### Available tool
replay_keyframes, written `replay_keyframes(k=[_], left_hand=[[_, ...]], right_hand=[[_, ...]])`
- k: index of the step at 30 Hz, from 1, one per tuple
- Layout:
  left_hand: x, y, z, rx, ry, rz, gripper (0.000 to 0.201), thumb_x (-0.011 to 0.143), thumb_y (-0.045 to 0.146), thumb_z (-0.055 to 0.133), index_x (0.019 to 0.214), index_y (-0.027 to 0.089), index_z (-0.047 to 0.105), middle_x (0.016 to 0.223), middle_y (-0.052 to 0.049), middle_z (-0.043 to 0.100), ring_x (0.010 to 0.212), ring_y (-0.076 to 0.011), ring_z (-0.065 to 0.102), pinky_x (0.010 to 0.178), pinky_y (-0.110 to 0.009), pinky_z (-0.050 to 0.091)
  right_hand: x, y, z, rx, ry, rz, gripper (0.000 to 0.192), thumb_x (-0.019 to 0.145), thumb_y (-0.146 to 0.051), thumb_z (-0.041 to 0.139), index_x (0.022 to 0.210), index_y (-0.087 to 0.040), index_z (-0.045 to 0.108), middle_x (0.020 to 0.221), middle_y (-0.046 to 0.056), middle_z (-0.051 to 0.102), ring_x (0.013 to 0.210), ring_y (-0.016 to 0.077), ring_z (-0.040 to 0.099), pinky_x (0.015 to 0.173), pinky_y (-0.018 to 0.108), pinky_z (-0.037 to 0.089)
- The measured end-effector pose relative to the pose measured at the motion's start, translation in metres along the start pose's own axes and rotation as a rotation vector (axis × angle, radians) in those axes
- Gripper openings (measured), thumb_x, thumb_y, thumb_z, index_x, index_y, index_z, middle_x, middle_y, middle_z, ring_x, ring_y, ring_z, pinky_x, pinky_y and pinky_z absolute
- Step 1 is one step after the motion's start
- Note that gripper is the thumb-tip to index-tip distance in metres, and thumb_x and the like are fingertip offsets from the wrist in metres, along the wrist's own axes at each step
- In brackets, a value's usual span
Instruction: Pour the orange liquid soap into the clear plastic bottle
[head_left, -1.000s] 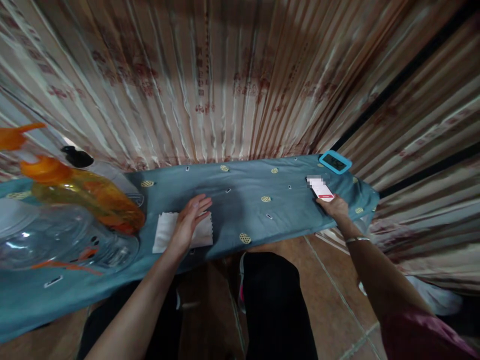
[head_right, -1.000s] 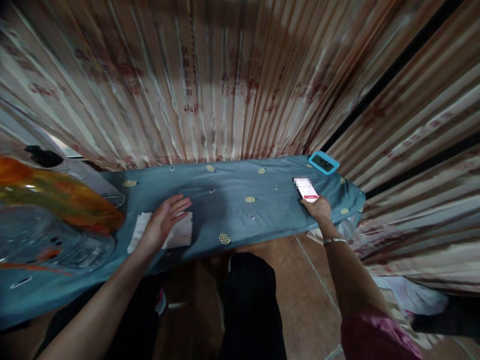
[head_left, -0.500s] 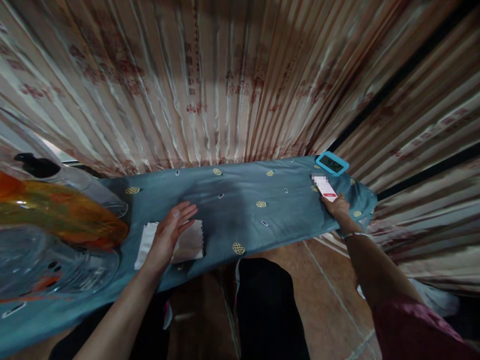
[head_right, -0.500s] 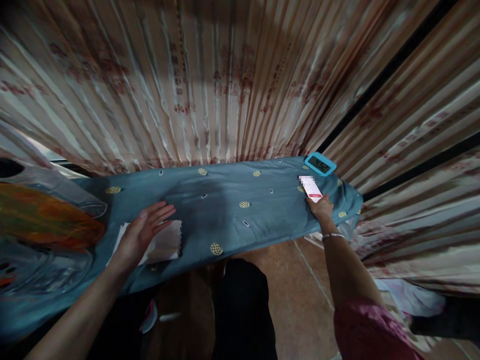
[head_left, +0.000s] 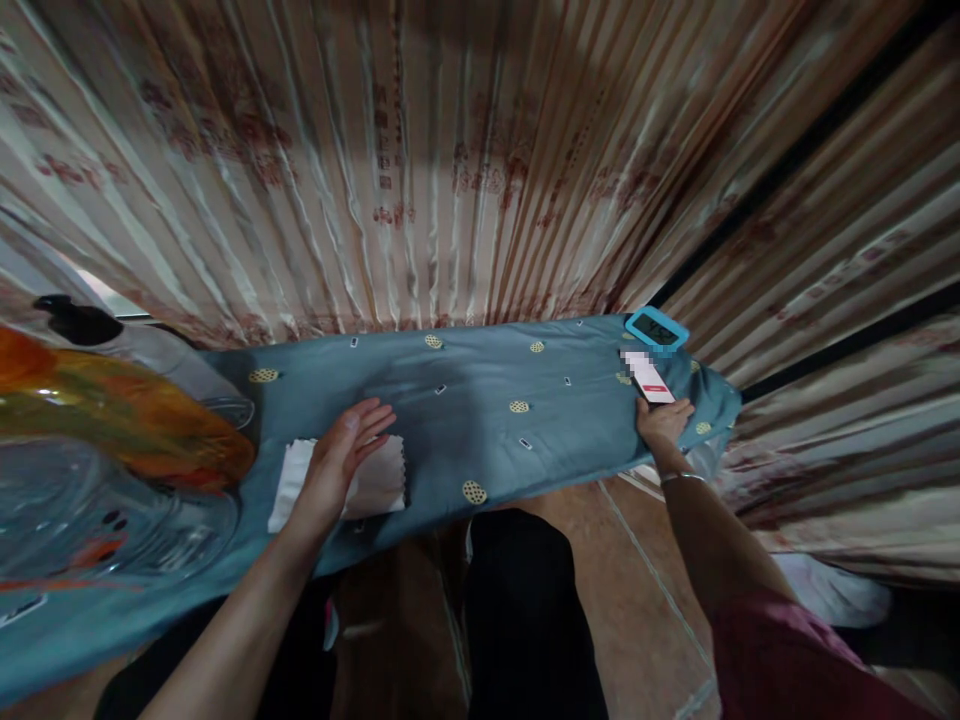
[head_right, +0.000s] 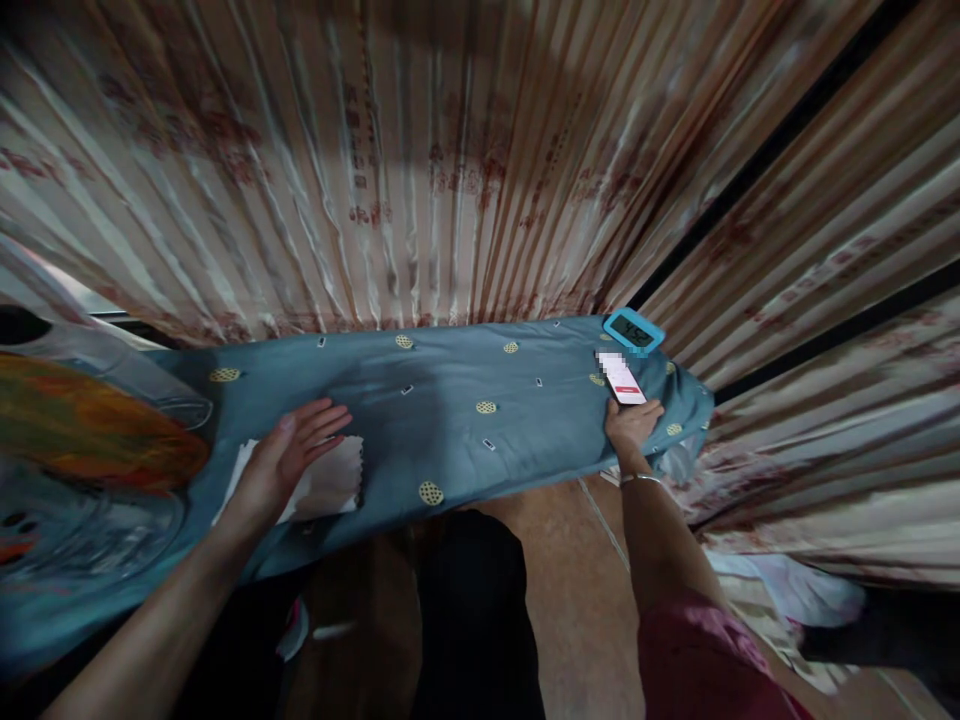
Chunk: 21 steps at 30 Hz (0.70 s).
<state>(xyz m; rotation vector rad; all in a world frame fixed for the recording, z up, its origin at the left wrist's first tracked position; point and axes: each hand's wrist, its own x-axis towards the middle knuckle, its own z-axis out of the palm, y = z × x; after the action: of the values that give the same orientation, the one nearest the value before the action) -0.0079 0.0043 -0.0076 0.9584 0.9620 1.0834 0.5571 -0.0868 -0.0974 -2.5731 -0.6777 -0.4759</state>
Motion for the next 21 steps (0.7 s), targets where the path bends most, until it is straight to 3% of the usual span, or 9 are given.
replay_keyframes(k=[3, 7, 12, 16, 21], left_hand=[[-0.001, -0.004, 0.002, 0.000, -0.004, -0.001, 0.087, 0.066, 0.081, 0.077, 0.121, 0.015, 0.070, 0.130, -0.021, 0.075, 0.125, -0.0399, 0.071, 0.109, -0.055, 0.053], [-0.004, -0.011, 0.006, 0.001, -0.011, 0.010, 0.088, 0.063, 0.083, 0.078, 0.119, 0.016, 0.070, 0.128, -0.021, 0.076, 0.117, -0.0391, 0.075, 0.106, -0.054, 0.055], [-0.013, -0.017, 0.011, -0.001, 0.017, 0.016, 0.090, 0.063, 0.086, 0.073, 0.119, 0.015, 0.069, 0.120, -0.020, 0.079, 0.111, -0.0377, 0.077, 0.105, -0.055, 0.055], [-0.023, -0.016, 0.013, 0.022, 0.007, 0.016, 0.089, 0.059, 0.081, 0.079, 0.117, 0.015, 0.068, 0.118, -0.021, 0.079, 0.112, -0.0377, 0.077, 0.105, -0.053, 0.055], [-0.040, -0.014, 0.010, 0.029, -0.014, 0.034, 0.085, 0.058, 0.077, 0.084, 0.114, 0.016, 0.069, 0.115, -0.019, 0.080, 0.109, -0.0353, 0.078, 0.101, -0.049, 0.057]], right_hand=[[-0.021, -0.009, -0.003, 0.048, -0.020, 0.116, 0.063, 0.094, -0.040, 0.072, 0.151, -0.023, 0.050, 0.163, 0.014, 0.044, 0.146, 0.0353, 0.048, 0.116, 0.062, 0.046], [-0.057, -0.028, -0.010, 0.128, -0.025, 0.113, 0.064, 0.096, -0.041, 0.070, 0.153, -0.023, 0.048, 0.166, 0.014, 0.041, 0.150, 0.0364, 0.044, 0.119, 0.065, 0.041], [-0.118, -0.050, -0.022, 0.191, -0.088, -0.042, 0.052, 0.096, -0.037, 0.069, 0.144, -0.022, 0.057, 0.160, 0.013, 0.049, 0.149, 0.0339, 0.046, 0.120, 0.064, 0.040], [-0.164, -0.070, -0.033, 0.238, -0.194, -0.178, 0.048, 0.097, -0.036, 0.069, 0.142, -0.021, 0.059, 0.159, 0.012, 0.050, 0.150, 0.0335, 0.045, 0.122, 0.065, 0.037], [-0.190, -0.097, -0.048, 0.348, -0.382, -0.313, 0.049, 0.096, -0.037, 0.070, 0.142, -0.021, 0.059, 0.160, 0.012, 0.049, 0.151, 0.0339, 0.043, 0.123, 0.065, 0.034]])
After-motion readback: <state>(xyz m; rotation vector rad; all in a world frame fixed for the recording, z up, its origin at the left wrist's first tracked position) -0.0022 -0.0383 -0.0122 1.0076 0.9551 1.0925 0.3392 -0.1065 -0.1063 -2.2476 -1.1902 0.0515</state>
